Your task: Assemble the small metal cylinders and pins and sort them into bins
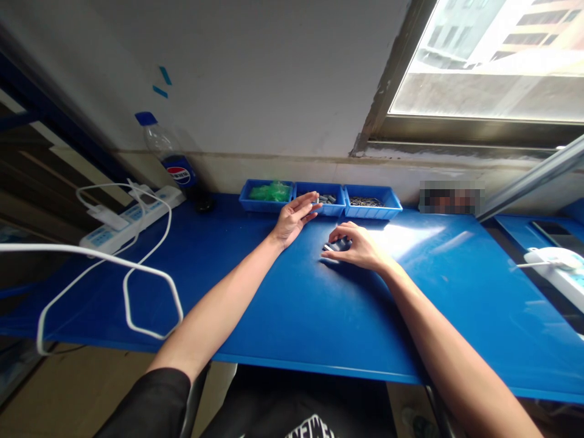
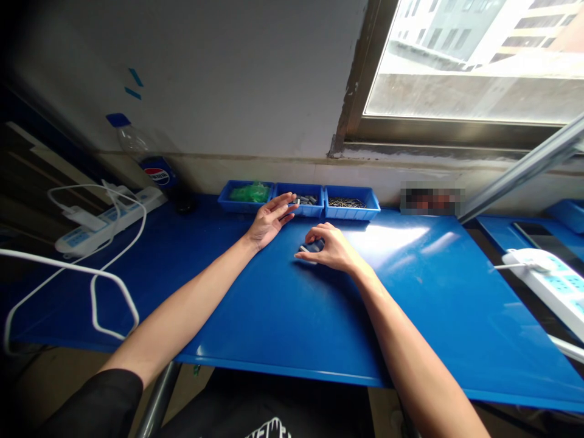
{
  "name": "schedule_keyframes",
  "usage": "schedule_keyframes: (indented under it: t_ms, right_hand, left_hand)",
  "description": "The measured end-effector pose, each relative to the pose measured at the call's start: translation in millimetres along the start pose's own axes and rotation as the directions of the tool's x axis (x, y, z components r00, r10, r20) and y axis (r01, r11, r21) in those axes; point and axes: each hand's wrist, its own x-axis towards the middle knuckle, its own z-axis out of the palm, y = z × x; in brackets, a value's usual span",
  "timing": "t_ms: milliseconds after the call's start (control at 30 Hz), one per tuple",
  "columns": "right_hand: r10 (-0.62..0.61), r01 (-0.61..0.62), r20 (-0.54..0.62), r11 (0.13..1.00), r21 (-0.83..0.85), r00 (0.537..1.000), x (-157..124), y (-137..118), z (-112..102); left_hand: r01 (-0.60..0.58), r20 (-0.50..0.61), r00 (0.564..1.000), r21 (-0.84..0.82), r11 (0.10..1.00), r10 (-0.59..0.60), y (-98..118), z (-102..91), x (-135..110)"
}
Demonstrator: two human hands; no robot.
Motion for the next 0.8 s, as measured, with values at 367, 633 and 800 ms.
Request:
schedule_keyframes:
  t_ms: [367,633,800]
  right_hand:
    - [0.096,-0.096,-0.155,0.995,0.005,0.983,3.0,19.3,8.3]
    - [0.392,-0.210,-0.217,0.795,0.569,0.894,6.3,11.1,4.5]
    - [0.393,-0.171,-0.185,0.712,0.682,0.901,5.5,9.7,3.6]
  left_hand:
    - [0.048,0.045,0.998,0.116,0.992,-0.053,-1.1,2.2,-1.9]
    - [0.038,0.082,0.995,0.194,0.980,-0.054,-2.8,2.8,-0.8]
    - [0.005,0.126,0.991,0.266,0.964,-0.039,-5.2,1.7,0.1]
